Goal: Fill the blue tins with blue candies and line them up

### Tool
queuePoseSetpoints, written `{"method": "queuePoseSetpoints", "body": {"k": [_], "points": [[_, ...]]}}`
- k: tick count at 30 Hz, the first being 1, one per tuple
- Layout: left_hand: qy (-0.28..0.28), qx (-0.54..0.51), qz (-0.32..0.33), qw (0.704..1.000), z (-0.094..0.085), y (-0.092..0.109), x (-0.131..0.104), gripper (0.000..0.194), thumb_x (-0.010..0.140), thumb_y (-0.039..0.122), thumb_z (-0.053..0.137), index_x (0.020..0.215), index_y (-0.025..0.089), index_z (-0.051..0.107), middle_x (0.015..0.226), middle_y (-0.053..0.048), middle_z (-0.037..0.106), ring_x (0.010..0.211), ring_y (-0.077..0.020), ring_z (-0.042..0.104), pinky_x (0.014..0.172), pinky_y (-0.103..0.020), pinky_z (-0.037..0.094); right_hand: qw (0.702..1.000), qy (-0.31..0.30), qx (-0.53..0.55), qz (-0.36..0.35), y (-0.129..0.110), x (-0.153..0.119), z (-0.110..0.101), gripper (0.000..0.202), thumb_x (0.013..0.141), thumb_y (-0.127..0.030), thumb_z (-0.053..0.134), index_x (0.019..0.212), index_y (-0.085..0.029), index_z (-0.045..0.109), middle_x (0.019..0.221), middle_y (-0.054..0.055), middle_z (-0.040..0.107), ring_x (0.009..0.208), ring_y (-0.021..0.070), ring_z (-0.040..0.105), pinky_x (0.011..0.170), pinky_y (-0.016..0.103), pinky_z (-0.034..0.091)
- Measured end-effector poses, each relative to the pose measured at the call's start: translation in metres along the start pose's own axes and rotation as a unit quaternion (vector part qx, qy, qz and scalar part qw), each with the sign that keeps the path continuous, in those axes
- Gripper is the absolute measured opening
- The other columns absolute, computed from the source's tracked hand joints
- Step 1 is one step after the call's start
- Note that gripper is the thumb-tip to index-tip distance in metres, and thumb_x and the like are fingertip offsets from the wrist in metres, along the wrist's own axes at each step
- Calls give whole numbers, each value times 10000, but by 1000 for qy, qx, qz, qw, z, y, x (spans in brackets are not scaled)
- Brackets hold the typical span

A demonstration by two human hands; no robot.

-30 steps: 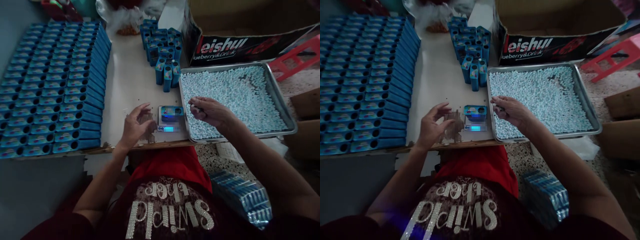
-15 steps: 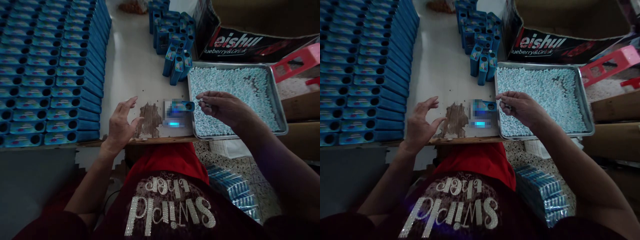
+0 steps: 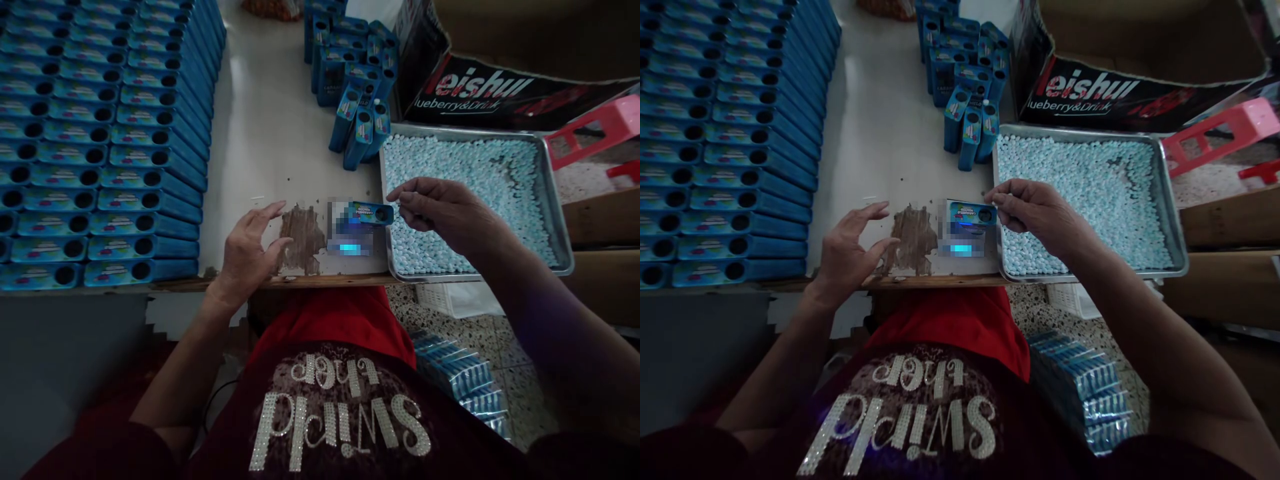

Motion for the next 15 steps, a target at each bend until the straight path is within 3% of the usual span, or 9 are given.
{"method": "queuePoseSetpoints", "body": {"k": [8, 15], "points": [[-27, -28, -11, 999, 9, 10, 7, 649, 976, 160, 895, 1585, 257, 693, 1425, -104, 848, 1319, -335, 816, 1226, -531, 662, 999, 5, 4, 34, 2, 2, 6, 193, 1106, -361, 871, 1034, -204, 785, 697, -21, 525, 609, 100, 430, 540, 261, 321], [-37, -90, -24, 995, 13, 13, 7, 516, 991, 178, 881, 1486, 259, 762, 1444, -104, 848, 1343, -336, 809, 1237, -549, 651, 999, 13, -26, 13, 4, 3, 6, 224, 1076, -399, 865, 986, -200, 818, 664, -17, 547, 589, 107, 408, 545, 282, 306]]}}
Point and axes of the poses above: each hand's wrist, its own x-axis towards the middle knuckle, its own z-axis out of the palm, y = z × x, the point moved 5 cm from there along x, towards the middle knuckle
